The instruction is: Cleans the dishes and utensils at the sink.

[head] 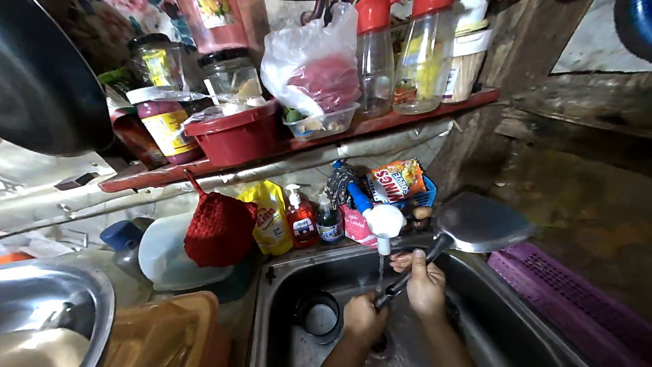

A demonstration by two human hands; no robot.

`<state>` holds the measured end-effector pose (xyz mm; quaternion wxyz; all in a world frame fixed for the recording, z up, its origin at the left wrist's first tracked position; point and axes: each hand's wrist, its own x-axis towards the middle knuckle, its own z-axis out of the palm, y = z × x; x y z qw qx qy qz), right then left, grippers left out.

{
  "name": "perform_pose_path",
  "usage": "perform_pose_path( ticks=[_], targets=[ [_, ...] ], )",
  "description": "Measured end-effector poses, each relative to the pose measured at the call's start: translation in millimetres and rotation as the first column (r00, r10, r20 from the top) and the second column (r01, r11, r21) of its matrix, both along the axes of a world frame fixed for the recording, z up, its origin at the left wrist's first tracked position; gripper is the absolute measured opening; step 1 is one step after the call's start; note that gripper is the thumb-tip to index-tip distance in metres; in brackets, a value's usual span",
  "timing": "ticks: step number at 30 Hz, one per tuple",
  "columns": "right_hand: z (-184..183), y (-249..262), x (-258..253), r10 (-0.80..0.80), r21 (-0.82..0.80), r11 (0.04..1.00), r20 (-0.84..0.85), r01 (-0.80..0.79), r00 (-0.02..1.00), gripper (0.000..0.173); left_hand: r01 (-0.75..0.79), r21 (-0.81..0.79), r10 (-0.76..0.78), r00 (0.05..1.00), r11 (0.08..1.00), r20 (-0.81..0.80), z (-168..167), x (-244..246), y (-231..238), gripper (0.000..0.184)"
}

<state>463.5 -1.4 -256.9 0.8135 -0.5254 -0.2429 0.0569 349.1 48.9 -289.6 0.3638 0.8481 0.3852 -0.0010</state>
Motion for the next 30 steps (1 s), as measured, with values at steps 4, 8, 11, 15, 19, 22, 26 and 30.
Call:
perform_pose_path(
  ticks=[4,8,11,15,19,22,26,30],
  targets=[
    [-2,8,-13,0.038,-0.077,0.996,-0.028,-0.040,0.999,0.039,-0.054,-0.008,0.055,0.975,0.998,0.214,38,23,-1,0.035],
    [-4,5,-12,0.033,-0.128,0.991,0.004,-0.032,0.999,0.037,-0.049,0.028,0.038,0.952,0.998,0.303,26,28,-2,0.035],
    [1,1,-7,-0.028,-0.143,0.989,0.028,0.032,0.999,0.034,-0.035,-0.083,0.044,0.994,0.996,0.103,6,13,2,0.036],
    [-2,-2,0,-0.006,-0.218,0.976,0.009,0.008,1.000,0.038,-0.042,-0.137,0.051,0.997,0.990,0.057,3,5,4,0.035],
    [-7,1,-7,0.150,-0.295,0.942,-0.064,-0.163,0.987,0.041,-0.062,-0.119,0.097,0.942,0.991,0.321,21,21,-3,0.027],
    [-9,2,-8,0.193,-0.296,0.935,-0.038,-0.195,0.981,0.040,-0.040,-0.166,0.105,0.908,0.985,0.405,10,16,-1,0.026],
    [-11,2,-3,0.171,-0.252,0.952,-0.024,-0.172,0.985,0.039,0.030,-0.274,0.089,0.908,0.961,0.410,-23,-6,4,0.026],
    [-10,-1,1,0.253,-0.305,0.916,-0.067,-0.261,0.965,0.030,-0.060,-0.212,0.136,0.923,0.975,0.361,-18,-9,4,0.031]
  ],
)
